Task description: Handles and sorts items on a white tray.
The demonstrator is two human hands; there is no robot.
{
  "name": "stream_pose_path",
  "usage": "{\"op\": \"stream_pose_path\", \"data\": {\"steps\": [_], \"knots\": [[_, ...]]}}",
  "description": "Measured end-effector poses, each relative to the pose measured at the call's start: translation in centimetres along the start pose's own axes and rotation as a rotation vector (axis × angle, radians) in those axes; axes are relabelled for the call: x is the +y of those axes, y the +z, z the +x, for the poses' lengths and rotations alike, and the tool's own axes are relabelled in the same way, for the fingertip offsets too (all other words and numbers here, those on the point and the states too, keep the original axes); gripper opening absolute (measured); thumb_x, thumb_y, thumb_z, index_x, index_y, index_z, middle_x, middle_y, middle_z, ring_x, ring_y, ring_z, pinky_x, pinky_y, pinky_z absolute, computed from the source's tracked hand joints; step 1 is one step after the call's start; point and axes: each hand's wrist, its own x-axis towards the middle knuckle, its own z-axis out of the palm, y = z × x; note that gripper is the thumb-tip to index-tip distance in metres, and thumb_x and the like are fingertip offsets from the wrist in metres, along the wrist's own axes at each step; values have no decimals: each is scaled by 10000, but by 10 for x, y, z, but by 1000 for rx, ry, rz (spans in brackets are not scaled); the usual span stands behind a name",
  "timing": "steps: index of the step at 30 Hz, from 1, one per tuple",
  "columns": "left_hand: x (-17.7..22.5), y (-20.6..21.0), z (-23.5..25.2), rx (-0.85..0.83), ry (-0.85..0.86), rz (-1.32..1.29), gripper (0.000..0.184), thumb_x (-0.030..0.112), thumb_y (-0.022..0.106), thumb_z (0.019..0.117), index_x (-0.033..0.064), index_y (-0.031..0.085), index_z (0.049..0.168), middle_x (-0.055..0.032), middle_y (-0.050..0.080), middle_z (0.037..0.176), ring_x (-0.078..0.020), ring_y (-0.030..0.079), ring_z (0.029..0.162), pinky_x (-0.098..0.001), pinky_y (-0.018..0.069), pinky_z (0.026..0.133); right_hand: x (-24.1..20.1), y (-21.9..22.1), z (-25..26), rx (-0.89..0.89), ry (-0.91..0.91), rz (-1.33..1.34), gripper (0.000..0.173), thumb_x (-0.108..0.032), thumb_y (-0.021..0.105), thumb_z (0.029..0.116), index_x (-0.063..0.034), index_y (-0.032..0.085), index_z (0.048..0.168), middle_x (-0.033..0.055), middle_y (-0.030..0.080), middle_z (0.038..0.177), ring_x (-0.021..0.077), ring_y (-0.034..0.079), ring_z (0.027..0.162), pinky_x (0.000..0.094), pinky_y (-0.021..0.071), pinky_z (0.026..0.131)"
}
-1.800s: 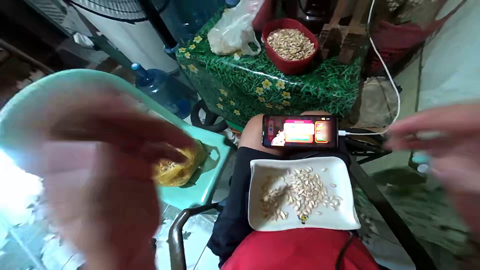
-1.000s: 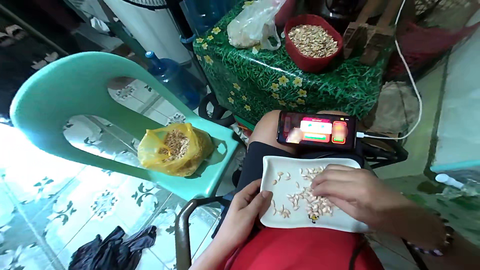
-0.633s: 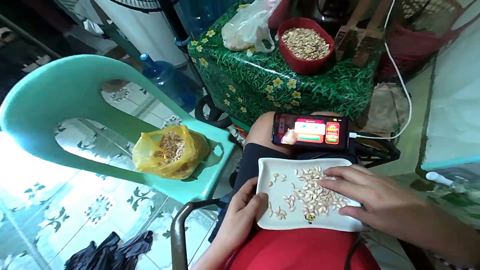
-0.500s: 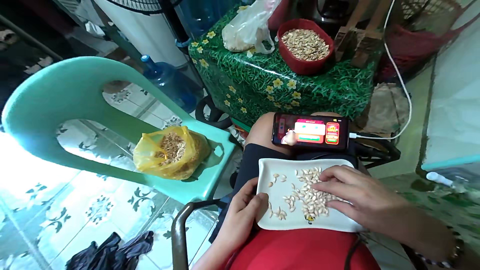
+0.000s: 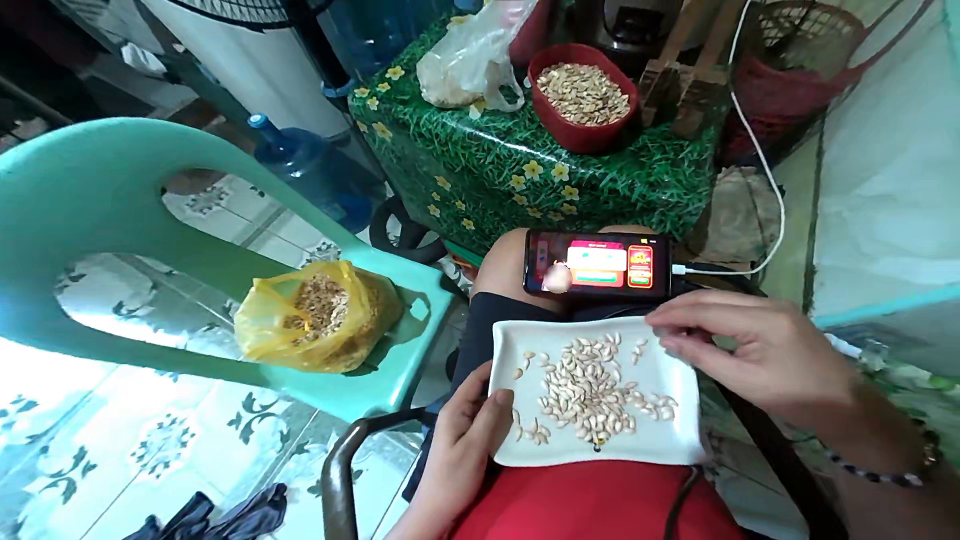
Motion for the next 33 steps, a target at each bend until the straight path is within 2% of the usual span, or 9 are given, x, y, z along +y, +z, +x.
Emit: {"op": "stream_pose_path", "data": {"steps": [7, 12, 16, 20, 22, 24, 26, 29, 33], "knots": [[8, -14, -4, 28, 9, -27, 346, 80, 438, 1053, -8, 551, 1368, -56, 727, 1079, -131, 725, 900, -295, 625, 796, 3, -19, -9, 74, 68, -17, 242, -307, 620, 979, -142, 785, 1047, -39, 725, 1023, -16, 656, 837, 157, 566, 719], [23, -25, -11, 75, 59, -24, 339, 95, 453, 1049, 6, 563, 1357, -29, 732, 1059, -110, 725, 880, -282, 626, 780, -3, -15, -7, 87, 108, 25, 286, -344, 629, 977, -118, 767, 1086, -29, 710, 991, -27, 631, 793, 128, 533, 650], [35, -37, -18, 112, 106, -49, 328, 124, 476, 1052, 21, 575, 1346, -31, 737, 1042, -118, 729, 871, -295, 630, 776, -17, -10, -3, 95, 187, 140, 339, -373, 637, 978, -111, 737, 1169, -42, 714, 945, -11, 652, 716, 165, 571, 597], [48, -48, -23, 148, 155, -59, 317, 141, 493, 1050, 31, 591, 1332, -21, 739, 1034, -103, 726, 867, -282, 628, 776, -37, -4, 7, -18, 298, 471, 390, -288, 637, 986, -103, 659, 1328, -38, 755, 915, 77, 704, 654, 234, 611, 547], [54, -53, -26, 170, 169, -69, 318, 129, 490, 1047, 22, 595, 1327, -30, 738, 1042, -108, 726, 871, -287, 627, 782, -44, 3, 12, -42, 302, 532, 452, -271, 659, 968, -121, 611, 1392, -30, 759, 923, 88, 705, 650, 240, 605, 536], [59, -57, -30, 190, 173, -74, 321, 118, 483, 1046, 16, 590, 1330, -39, 735, 1059, -116, 728, 881, -296, 629, 784, -48, 10, 17, 62, 189, 336, 499, -334, 693, 945, -119, 615, 1389, -33, 743, 1016, 39, 680, 709, 204, 579, 563], [62, -58, -35, 210, 169, -82, 322, 104, 482, 1043, 7, 586, 1332, -43, 739, 1063, -122, 733, 884, -302, 634, 783, -52, 13, 27, 170, -36, 72, 385, -369, 666, 963, -116, 711, 1249, 26, 702, 1054, 33, 627, 810, 184, 522, 628], [66, -56, -39, 209, 151, -76, 324, 99, 476, 1047, 9, 577, 1342, -35, 740, 1057, -116, 732, 882, -297, 631, 785, -73, 15, 45, 105, -323, -64, 217, -275, 610, 1014, -170, 787, 1082, 60, 709, 1017, 158, 647, 931, 337, 540, 790], [69, -52, -42, 209, 125, -58, 329, 105, 480, 1044, 20, 581, 1345, -36, 740, 1056, -117, 731, 871, -297, 631, 773, -95, 34, 66, -8, -493, -181, 213, -194, 580, 1008, -159, 789, 1032, 40, 685, 934, 207, 624, 848, 366, 524, 701]]}}
